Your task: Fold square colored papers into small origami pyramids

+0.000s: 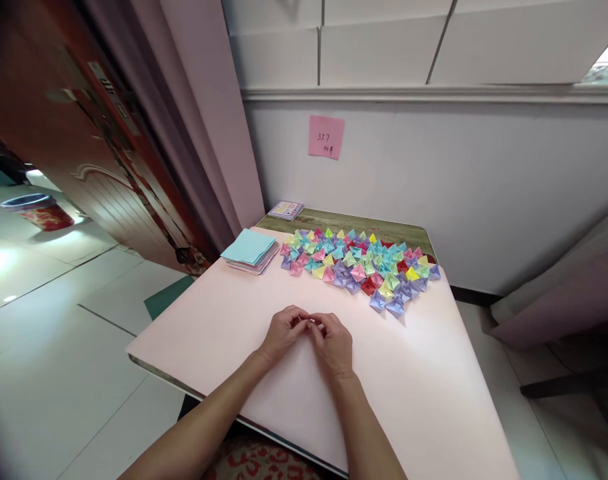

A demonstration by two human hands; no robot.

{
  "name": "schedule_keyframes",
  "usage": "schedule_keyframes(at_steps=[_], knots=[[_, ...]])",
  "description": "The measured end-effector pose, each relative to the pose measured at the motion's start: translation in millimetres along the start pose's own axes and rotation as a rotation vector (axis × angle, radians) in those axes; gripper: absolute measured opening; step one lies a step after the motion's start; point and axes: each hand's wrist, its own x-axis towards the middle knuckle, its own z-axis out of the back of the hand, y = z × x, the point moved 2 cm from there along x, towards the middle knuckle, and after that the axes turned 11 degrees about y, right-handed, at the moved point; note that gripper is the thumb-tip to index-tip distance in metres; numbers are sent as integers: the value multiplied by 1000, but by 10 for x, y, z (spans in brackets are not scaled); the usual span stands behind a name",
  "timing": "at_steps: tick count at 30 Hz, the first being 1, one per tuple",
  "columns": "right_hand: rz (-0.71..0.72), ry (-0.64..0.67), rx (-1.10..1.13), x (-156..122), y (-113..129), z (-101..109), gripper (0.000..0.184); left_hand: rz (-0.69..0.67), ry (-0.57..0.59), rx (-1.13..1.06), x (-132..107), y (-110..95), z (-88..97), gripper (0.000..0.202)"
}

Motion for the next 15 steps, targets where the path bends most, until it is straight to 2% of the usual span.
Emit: schedule_keyframes(at_steps=[7,12,15], knots=[[-37,18,-29,3,-2,-12,20,61,14,-134,8,18,24,9],[-3,10,-25,-8,7,9,18,67,42,-250,-10,-21,24,11],[26,-15,-49,-19,-21,19,18,54,58,-229,-28,-40,51,13]])
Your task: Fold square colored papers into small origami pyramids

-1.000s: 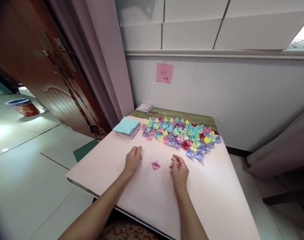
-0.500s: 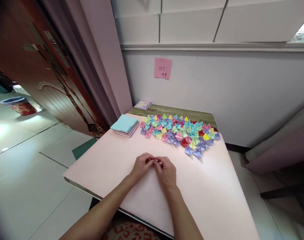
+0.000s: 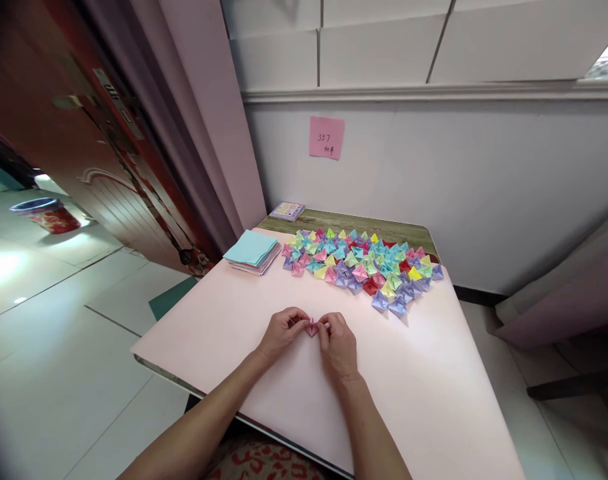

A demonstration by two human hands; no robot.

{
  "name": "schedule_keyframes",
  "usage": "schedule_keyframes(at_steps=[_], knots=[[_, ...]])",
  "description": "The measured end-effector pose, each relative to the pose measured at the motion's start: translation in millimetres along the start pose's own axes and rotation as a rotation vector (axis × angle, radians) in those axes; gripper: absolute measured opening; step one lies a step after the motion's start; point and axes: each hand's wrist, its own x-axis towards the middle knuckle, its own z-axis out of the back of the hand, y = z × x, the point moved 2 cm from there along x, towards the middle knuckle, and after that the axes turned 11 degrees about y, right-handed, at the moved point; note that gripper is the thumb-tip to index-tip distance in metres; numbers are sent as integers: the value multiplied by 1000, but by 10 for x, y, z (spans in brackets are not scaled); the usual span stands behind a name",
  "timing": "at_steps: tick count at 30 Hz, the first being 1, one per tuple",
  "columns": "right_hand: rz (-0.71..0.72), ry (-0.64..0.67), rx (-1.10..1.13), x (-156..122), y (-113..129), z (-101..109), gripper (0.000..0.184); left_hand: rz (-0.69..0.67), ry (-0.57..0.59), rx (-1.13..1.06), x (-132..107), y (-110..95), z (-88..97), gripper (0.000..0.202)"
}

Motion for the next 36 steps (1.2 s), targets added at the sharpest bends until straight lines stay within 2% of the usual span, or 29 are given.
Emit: schedule_keyframes(at_steps=[6,11,15,19,25,28,31,36], knots=[[-68,-11,13,-21,-69,-4,17,-9,-51,164,-44,3,102,11],[-109,-22,-4,-38,-56,-2,15,-49,-27,287,-79,2,117,15],[-41,-31,-20,-45,-30,19,10,-121,47,378,-90,-25,96,22],[80,3,-94,-52,0,44,20,-219,141,439,-97,-50,85,30],[79,41,-178,-73,3,40,22,-220,148,513,-112,-98,93,31],[64,13,-203,-77,0,32,21,-200,125,545,-106,-135,87,28],[63,-4,-223,-76,4,26,18,-126,70,596,-77,-168,70,10],[77,-2,-282,-88,27,28,19,53,47,687,8,-206,38,17]])
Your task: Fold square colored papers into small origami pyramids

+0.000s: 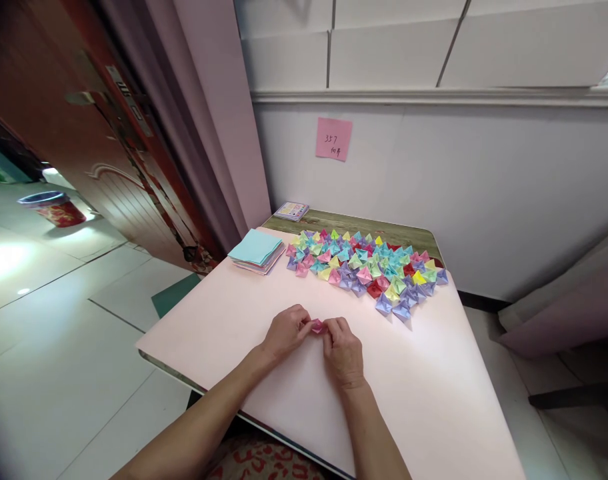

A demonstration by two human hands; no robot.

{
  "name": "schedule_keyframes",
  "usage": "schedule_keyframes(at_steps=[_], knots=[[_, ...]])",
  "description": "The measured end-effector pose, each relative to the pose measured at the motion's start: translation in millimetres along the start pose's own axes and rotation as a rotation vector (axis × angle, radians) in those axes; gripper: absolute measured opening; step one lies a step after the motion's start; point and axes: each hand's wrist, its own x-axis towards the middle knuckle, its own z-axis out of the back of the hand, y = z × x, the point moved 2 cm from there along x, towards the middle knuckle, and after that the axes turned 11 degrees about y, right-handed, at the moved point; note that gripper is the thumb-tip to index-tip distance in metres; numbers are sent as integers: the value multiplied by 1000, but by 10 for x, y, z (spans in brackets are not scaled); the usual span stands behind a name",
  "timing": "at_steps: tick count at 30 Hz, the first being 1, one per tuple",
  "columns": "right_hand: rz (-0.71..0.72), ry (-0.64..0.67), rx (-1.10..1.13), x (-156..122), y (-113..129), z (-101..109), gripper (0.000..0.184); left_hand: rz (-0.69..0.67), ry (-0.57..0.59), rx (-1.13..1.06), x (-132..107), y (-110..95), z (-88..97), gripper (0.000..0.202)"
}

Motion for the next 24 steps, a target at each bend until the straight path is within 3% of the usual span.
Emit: schedule_keyframes(at_steps=[9,15,17,21,24], knots=[[-26,76,-215,2,59,64,24,86,210,163,78,-119,17,19],[-31,149,-217,40,123,163,18,86,264,207,102,-221,62,20],[-68,175,-239,65,156,189,11,93,281,222,108,-234,61,19],[-176,240,-321,125,220,183,27,107,297,235,110,-231,41,20],[-243,269,-337,157,242,155,21,107,316,231,111,-229,37,22]])
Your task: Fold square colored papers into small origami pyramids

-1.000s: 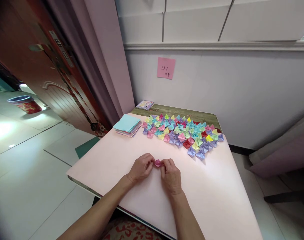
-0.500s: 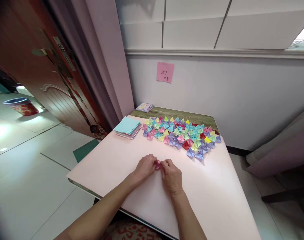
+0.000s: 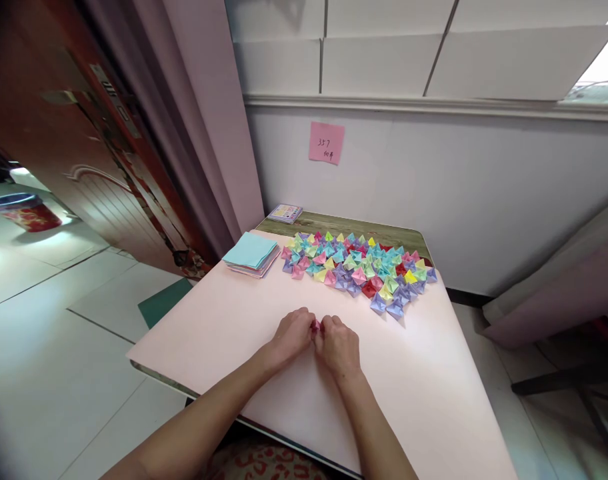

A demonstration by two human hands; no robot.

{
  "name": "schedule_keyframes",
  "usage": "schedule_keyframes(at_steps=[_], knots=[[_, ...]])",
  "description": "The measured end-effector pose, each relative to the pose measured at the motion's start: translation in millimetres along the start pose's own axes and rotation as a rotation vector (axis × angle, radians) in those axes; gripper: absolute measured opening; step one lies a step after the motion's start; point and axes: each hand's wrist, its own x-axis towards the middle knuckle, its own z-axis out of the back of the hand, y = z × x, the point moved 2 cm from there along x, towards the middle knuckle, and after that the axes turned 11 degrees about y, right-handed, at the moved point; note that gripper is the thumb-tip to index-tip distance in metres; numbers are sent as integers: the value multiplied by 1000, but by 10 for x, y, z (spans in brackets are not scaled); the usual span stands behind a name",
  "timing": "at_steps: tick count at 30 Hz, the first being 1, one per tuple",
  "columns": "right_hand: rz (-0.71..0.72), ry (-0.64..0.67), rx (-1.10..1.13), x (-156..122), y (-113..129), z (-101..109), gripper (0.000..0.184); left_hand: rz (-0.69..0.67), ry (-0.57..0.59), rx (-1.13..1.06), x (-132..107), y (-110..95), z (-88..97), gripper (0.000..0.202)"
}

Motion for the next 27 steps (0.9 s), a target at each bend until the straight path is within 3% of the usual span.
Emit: schedule_keyframes(at_steps=[11,18,27], knots=[[-63,112,76,87,33,73,15,-4,34,16,8,-47,104,22],[-51,69,331,57,-52,26,24,-21,40,4,16,-22,105,22],[-42,37,403,68,-105,14,31,-20,47,-26,60,26,46,23]])
